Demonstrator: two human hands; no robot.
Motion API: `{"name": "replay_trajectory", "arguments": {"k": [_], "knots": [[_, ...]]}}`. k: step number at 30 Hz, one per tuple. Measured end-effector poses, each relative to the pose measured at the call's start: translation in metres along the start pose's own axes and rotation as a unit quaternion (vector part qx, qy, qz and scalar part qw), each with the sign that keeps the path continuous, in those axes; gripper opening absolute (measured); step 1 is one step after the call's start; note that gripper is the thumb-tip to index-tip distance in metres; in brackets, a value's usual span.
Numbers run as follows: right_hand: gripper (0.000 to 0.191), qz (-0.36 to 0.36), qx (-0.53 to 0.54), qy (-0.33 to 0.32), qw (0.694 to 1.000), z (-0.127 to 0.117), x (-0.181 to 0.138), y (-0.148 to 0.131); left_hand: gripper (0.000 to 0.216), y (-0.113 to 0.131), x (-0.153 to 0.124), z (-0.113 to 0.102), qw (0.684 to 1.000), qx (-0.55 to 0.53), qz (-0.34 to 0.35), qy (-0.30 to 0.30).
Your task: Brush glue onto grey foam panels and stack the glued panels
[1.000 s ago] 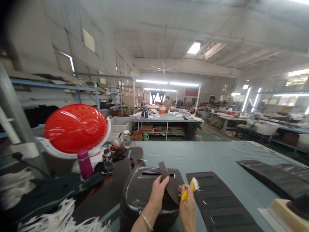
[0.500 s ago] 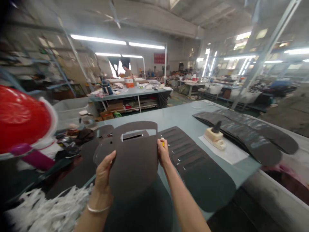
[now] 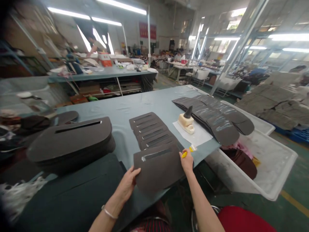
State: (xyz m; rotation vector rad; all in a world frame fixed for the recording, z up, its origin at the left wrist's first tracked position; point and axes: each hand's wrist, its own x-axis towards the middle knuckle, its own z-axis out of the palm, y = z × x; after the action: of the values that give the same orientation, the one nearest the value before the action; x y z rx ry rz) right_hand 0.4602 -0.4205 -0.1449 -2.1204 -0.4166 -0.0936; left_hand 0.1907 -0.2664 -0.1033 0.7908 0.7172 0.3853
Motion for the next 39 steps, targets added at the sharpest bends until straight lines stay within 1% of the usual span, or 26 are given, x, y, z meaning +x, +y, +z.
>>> {"name": "replay_trajectory", "arguments": {"k": [2, 3, 5, 7, 9, 11, 13, 14, 16, 18, 19, 21, 23, 26, 29, 32, 34, 36, 39], "knots": [[0.032, -0.007, -0.068, -0.008, 0.998, -0.016, 0.012, 0.033, 0.041, -0.042, 0.015, 0.010, 0.998, 0.055, -0.012, 0.029], [0.031, -0.009, -0.087, -0.016, 0.996, -0.021, 0.018, 0.046, 0.040, -0.059, 0.021, 0.014, 0.996, 0.076, -0.015, 0.043], [0.030, -0.013, -0.103, -0.031, 0.994, -0.024, 0.028, 0.063, 0.038, -0.082, 0.030, 0.021, 0.993, 0.095, -0.017, 0.063], [0.031, -0.014, -0.096, -0.042, 0.994, -0.023, 0.038, 0.069, 0.038, -0.089, 0.037, 0.030, 0.993, 0.086, -0.028, 0.073], [0.032, -0.015, -0.066, -0.048, 0.997, -0.027, 0.051, 0.062, 0.039, -0.082, 0.042, 0.039, 0.995, 0.058, -0.032, 0.078], [0.033, -0.032, -0.014, -0.034, 0.999, -0.041, 0.065, 0.044, 0.040, -0.070, 0.049, 0.048, 0.998, 0.017, -0.019, 0.063], [0.035, -0.082, 0.037, 0.006, 0.996, -0.069, 0.081, 0.014, 0.041, -0.061, 0.058, 0.055, 0.998, -0.008, 0.004, 0.055], [0.035, -0.117, 0.051, 0.035, 0.991, -0.088, 0.089, -0.003, 0.043, -0.060, 0.062, 0.059, 0.998, 0.018, 0.020, 0.060], [0.034, -0.190, 0.034, 0.097, 0.976, -0.131, 0.099, -0.041, 0.045, -0.066, 0.073, 0.068, 0.985, 0.148, 0.052, 0.078], [0.034, -0.245, -0.019, 0.165, 0.955, -0.173, 0.103, -0.075, 0.041, -0.078, 0.083, 0.081, 0.948, 0.296, 0.083, 0.075], [0.034, -0.266, -0.039, 0.201, 0.942, -0.191, 0.102, -0.090, 0.036, -0.086, 0.088, 0.088, 0.930, 0.349, 0.095, 0.065], [0.034, -0.296, -0.073, 0.249, 0.919, -0.218, 0.096, -0.110, 0.021, -0.101, 0.097, 0.106, 0.905, 0.407, 0.116, 0.048], [0.033, -0.311, -0.094, 0.265, 0.908, -0.235, 0.085, -0.119, 0.011, -0.112, 0.105, 0.121, 0.874, 0.463, 0.140, 0.038], [0.029, -0.311, -0.118, 0.262, 0.906, -0.244, 0.072, -0.115, 0.010, -0.123, 0.114, 0.137, 0.829, 0.536, 0.156, 0.040], [0.030, -0.305, -0.142, 0.265, 0.903, -0.247, 0.068, -0.100, 0.009, -0.129, 0.119, 0.142, 0.790, 0.590, 0.158, 0.053], [0.031, -0.294, -0.148, 0.258, 0.908, -0.249, 0.070, -0.084, 0.009, -0.133, 0.121, 0.146, 0.760, 0.626, 0.160, 0.070], [0.033, -0.295, -0.148, 0.252, 0.910, -0.249, 0.070, -0.077, 0.009, -0.137, 0.122, 0.149, 0.748, 0.638, 0.165, 0.078], [0.036, -0.302, -0.146, 0.255, 0.907, -0.249, 0.069, -0.074, 0.012, -0.139, 0.123, 0.154, 0.743, 0.642, 0.171, 0.084], [0.034, -0.291, -0.138, 0.246, 0.914, -0.245, 0.065, -0.075, 0.016, -0.137, 0.124, 0.156, 0.751, 0.629, 0.177, 0.093]]}}
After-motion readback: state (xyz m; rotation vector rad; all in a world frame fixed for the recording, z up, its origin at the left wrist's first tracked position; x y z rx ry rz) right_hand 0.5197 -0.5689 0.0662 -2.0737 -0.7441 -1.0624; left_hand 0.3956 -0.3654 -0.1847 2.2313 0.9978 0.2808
